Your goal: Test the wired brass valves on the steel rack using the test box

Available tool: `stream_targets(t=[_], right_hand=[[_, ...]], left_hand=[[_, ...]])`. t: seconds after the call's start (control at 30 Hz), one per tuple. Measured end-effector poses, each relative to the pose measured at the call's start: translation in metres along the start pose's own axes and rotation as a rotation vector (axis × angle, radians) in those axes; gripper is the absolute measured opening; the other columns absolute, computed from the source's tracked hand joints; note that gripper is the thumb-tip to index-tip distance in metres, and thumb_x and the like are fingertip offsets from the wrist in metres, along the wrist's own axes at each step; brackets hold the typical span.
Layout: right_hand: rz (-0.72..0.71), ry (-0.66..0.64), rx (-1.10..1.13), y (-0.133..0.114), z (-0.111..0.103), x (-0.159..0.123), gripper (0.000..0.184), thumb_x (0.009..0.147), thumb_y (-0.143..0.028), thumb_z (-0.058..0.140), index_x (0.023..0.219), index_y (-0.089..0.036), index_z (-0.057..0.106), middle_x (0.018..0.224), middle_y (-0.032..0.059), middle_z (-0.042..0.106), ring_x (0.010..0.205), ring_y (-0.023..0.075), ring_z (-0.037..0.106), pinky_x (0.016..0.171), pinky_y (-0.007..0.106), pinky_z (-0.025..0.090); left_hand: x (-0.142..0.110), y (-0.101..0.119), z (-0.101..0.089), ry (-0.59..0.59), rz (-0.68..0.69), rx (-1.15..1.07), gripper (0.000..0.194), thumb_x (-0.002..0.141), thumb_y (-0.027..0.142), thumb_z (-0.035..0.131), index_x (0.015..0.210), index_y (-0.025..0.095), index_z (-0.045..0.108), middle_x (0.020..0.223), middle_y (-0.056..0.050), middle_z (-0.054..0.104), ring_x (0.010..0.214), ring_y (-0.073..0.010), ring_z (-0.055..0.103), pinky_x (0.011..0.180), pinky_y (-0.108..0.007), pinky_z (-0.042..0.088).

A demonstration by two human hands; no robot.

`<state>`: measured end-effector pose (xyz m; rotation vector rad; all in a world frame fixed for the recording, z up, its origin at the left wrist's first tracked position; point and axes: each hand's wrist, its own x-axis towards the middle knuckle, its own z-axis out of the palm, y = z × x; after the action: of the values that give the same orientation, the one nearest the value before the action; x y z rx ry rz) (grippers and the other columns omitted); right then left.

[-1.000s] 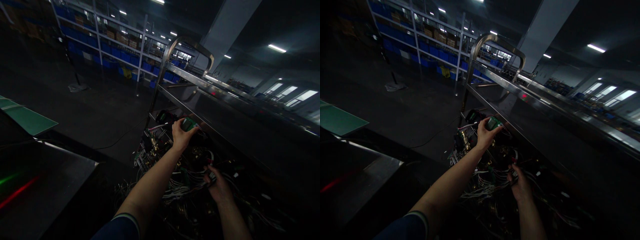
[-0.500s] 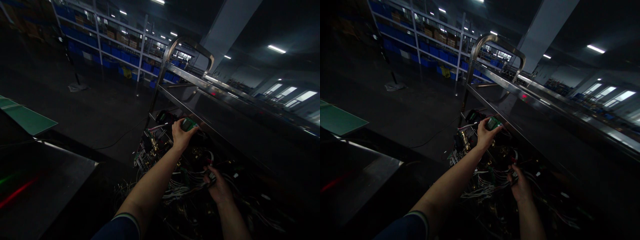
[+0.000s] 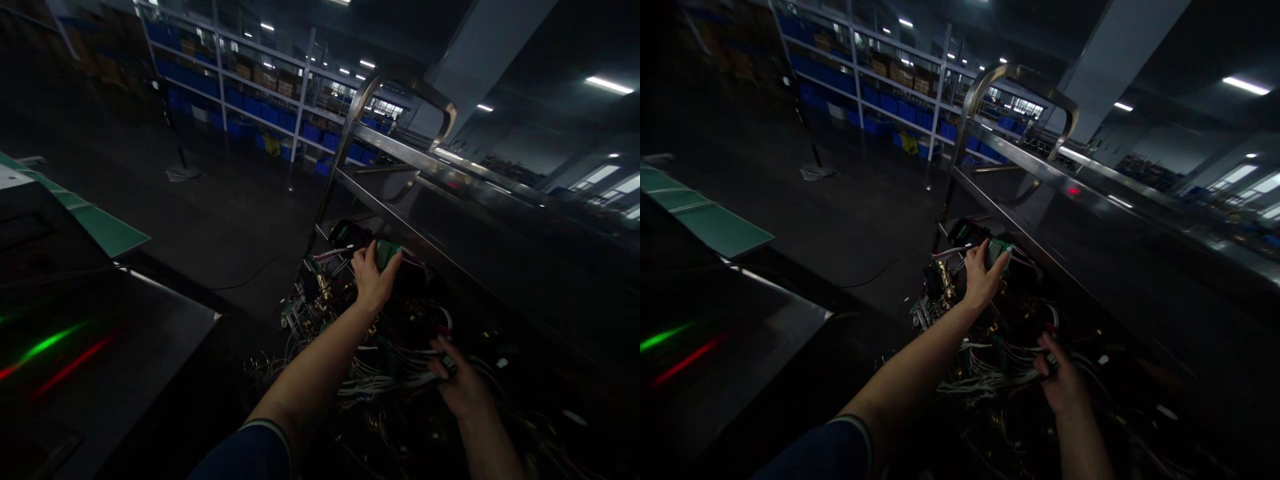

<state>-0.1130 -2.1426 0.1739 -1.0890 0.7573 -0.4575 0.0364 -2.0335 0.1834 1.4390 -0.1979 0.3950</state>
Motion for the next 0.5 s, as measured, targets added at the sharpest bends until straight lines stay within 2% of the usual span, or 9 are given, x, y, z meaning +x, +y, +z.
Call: stream_targets(t=[0.1,0.17,0.27,0.4,0.43,0.5], right_hand=[[0.041,-0.046,0.024,-0.006,-0.001,0.004,0.043,0.034,-0.027,0.088,0.065,-0.019,0.059,0.052,-0.0074,0.052,0.035,0.0016,0.031,0.032,0.017,0.032],[0.055,-0.049,-0.001,-0.009,-0.002,0.007,0.044,0.033,-0.031,0.088,0.063,-0.019,0.058,0.056,-0.0048,0.057,0.036,0.0030,0.034,0.032,0.018,0.032],[0.025,-0.043,-0.082,-0.012,-0.002,0.007,0.043,0.036,-0.036,0.087,0.065,-0.018,0.060,0.067,0.0010,0.065,0.041,0.0061,0.042,0.032,0.018,0.031],[-0.029,0.053,-0.174,-0.012,0.002,0.002,0.041,0.039,-0.032,0.084,0.071,-0.017,0.066,0.070,0.0026,0.066,0.046,0.0082,0.047,0.032,0.017,0.028],[-0.038,0.090,-0.177,-0.012,0.003,0.000,0.038,0.040,-0.031,0.083,0.071,-0.016,0.066,0.070,0.0022,0.065,0.048,0.0085,0.048,0.033,0.017,0.029],[-0.055,0.157,-0.155,-0.014,0.006,-0.002,0.032,0.042,-0.029,0.081,0.066,-0.016,0.064,0.066,0.0012,0.063,0.052,0.0093,0.051,0.036,0.017,0.031]], left_hand=[[-0.015,-0.036,-0.020,0.131,-0.026,0.028,0.036,0.085,0.032,0.051,0.119,0.021,0.052,0.121,-0.011,0.051,0.118,-0.0217,0.046,0.101,-0.037,0.036],[-0.020,-0.064,-0.032,0.151,-0.165,0.059,0.028,0.085,0.021,0.044,0.111,0.017,0.055,0.112,-0.011,0.057,0.110,-0.0205,0.052,0.098,-0.037,0.039],[-0.016,-0.098,-0.043,0.074,-0.329,0.140,0.030,0.078,0.013,0.046,0.106,0.015,0.056,0.108,-0.012,0.060,0.108,-0.0226,0.054,0.098,-0.039,0.040],[0.007,-0.116,-0.041,-0.050,-0.291,0.236,0.049,0.067,0.011,0.062,0.115,0.015,0.052,0.127,-0.015,0.051,0.125,-0.0255,0.043,0.103,-0.038,0.033],[0.013,-0.117,-0.040,-0.100,-0.298,0.252,0.045,0.066,0.013,0.064,0.110,0.014,0.055,0.122,-0.016,0.054,0.122,-0.0263,0.045,0.100,-0.037,0.036],[0.026,-0.115,-0.040,-0.194,-0.326,0.260,0.023,0.069,0.020,0.066,0.091,0.015,0.060,0.100,-0.012,0.063,0.103,-0.0254,0.056,0.087,-0.035,0.043]])
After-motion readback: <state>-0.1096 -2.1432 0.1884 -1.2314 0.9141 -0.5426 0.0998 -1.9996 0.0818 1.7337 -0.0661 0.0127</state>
